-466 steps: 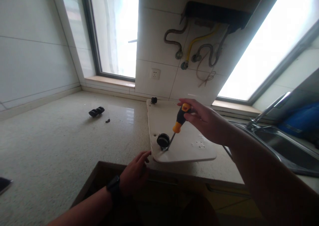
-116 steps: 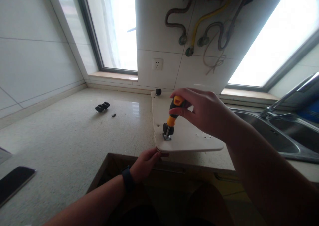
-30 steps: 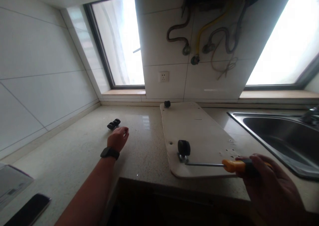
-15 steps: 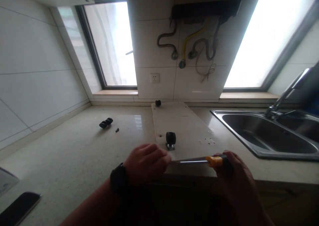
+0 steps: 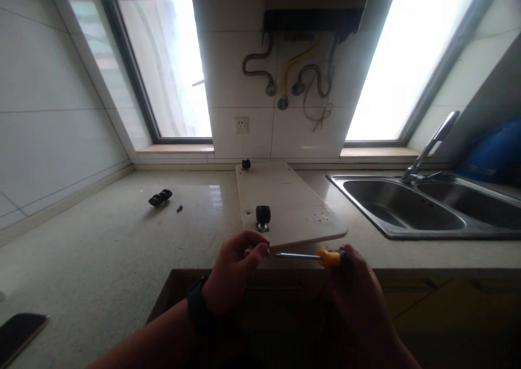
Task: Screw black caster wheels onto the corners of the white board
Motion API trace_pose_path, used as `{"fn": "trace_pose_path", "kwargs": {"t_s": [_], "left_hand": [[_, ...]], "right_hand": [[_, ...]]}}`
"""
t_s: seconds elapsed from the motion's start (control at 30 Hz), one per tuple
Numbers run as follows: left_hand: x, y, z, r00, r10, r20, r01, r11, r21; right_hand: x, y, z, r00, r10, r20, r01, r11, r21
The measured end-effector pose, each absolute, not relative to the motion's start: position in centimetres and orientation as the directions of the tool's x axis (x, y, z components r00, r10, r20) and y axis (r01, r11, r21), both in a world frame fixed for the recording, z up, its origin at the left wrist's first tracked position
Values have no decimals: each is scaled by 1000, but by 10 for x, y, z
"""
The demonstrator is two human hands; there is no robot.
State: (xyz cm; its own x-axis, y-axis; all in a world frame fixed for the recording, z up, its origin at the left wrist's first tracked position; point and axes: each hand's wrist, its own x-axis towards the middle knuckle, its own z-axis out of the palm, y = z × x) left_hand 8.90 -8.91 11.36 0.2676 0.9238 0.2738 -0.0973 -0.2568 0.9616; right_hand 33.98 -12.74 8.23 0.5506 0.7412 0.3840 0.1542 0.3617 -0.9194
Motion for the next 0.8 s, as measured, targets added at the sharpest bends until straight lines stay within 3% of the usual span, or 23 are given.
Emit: {"fn": "trace_pose_path", "kwargs": {"t_s": [0.1, 0.33, 0.8], "left_hand": [[92, -89, 106, 306, 930, 203, -225, -137, 965], [97, -94, 108, 355, 922, 155, -395, -2, 918], [106, -98, 112, 352, 933, 70, -471, 112, 875]], "right_hand": [[336, -131, 90, 555, 748, 363, 128, 355, -926], [324, -133, 109, 583, 807, 95, -207, 261, -943], [330, -125, 83, 589, 807, 45, -353, 307, -884]]}}
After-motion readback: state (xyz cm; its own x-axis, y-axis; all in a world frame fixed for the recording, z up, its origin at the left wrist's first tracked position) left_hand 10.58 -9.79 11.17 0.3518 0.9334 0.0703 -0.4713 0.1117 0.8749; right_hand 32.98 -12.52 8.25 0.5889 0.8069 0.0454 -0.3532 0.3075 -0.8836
